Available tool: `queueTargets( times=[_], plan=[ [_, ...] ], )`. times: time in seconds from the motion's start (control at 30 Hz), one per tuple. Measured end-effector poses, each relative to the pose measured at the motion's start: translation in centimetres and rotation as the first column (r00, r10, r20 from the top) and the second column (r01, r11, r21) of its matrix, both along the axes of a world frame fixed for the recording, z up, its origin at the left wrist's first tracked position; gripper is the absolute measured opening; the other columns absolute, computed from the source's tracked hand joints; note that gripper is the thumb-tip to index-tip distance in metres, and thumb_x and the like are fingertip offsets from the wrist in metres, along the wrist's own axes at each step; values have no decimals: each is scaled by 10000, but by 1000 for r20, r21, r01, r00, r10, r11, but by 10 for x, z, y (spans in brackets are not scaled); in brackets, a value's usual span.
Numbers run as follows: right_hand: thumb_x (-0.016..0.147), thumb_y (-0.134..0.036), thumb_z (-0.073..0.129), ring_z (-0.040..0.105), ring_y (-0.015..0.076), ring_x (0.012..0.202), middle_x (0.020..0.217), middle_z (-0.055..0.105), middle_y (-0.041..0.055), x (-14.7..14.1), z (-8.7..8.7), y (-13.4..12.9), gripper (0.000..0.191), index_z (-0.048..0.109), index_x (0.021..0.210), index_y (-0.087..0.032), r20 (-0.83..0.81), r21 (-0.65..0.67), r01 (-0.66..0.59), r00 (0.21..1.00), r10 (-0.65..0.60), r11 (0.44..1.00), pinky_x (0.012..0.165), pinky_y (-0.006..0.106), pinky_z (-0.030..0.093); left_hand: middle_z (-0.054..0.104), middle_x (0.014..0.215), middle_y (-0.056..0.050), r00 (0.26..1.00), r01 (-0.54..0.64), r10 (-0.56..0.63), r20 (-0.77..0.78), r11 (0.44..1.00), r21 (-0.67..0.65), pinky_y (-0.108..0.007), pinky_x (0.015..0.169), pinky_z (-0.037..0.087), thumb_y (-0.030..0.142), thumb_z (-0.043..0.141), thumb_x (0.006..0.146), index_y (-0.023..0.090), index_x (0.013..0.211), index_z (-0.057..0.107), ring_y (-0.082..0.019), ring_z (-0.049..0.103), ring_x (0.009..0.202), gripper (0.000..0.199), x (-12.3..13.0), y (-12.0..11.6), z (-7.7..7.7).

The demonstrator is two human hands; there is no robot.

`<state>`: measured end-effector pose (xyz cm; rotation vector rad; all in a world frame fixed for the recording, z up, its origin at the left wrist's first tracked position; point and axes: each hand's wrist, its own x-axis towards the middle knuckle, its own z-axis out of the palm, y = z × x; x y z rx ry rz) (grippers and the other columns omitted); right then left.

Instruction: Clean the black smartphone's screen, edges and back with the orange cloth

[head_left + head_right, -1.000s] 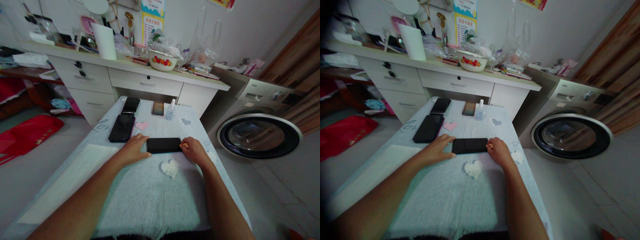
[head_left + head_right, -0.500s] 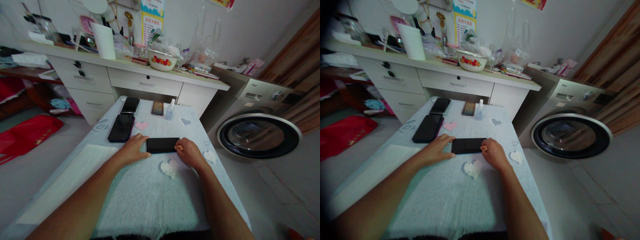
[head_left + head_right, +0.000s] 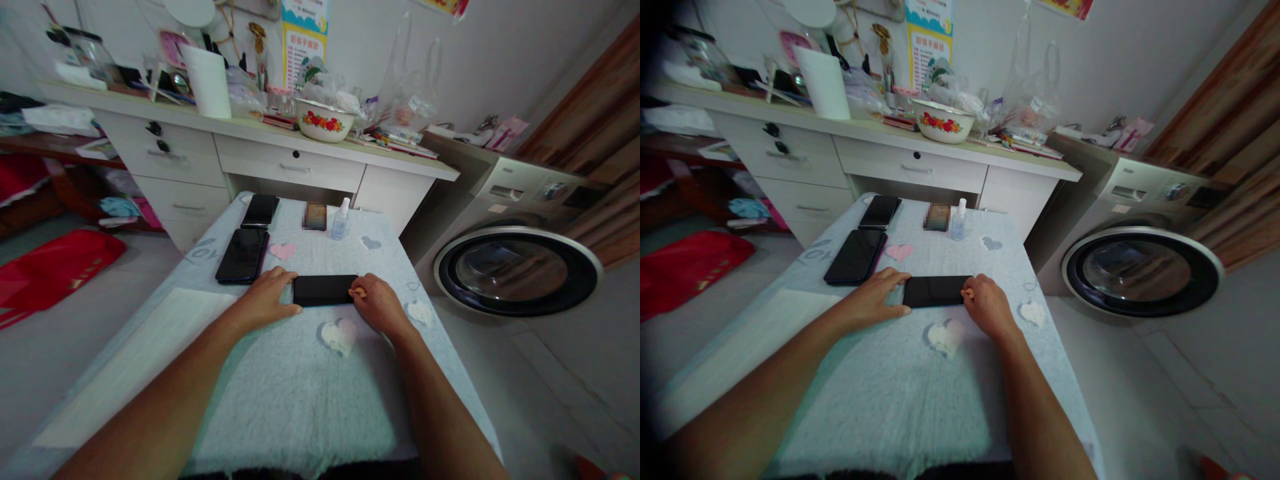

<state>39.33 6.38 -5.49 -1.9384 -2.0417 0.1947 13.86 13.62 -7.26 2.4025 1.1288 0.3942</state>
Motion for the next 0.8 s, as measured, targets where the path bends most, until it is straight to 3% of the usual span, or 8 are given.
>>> queueTargets(
  times=[0.37,0.8],
  plan=[
    [832,-222,554,541,155,786,851,619,44,21,-1,1,102,652,840,-193,46,-37,98,994,-96,995,697,258,336,547,1114,-113,1000,4,-4,-2,1000,14,-374,925,414,432,622,711,149,1252,510,-281,523,1077,620,-1,0,0],
    [778,-182,549,545,146,720,788,647,39,22,8,-4,97,645,765,-180,30,-84,48,999,-45,995,633,244,321,540,1103,-104,1000,9,-9,15,1000,16,-372,934,416,439,634,711,157,1242,507,-269,529,1068,614,-2,2,-4]
  ],
)
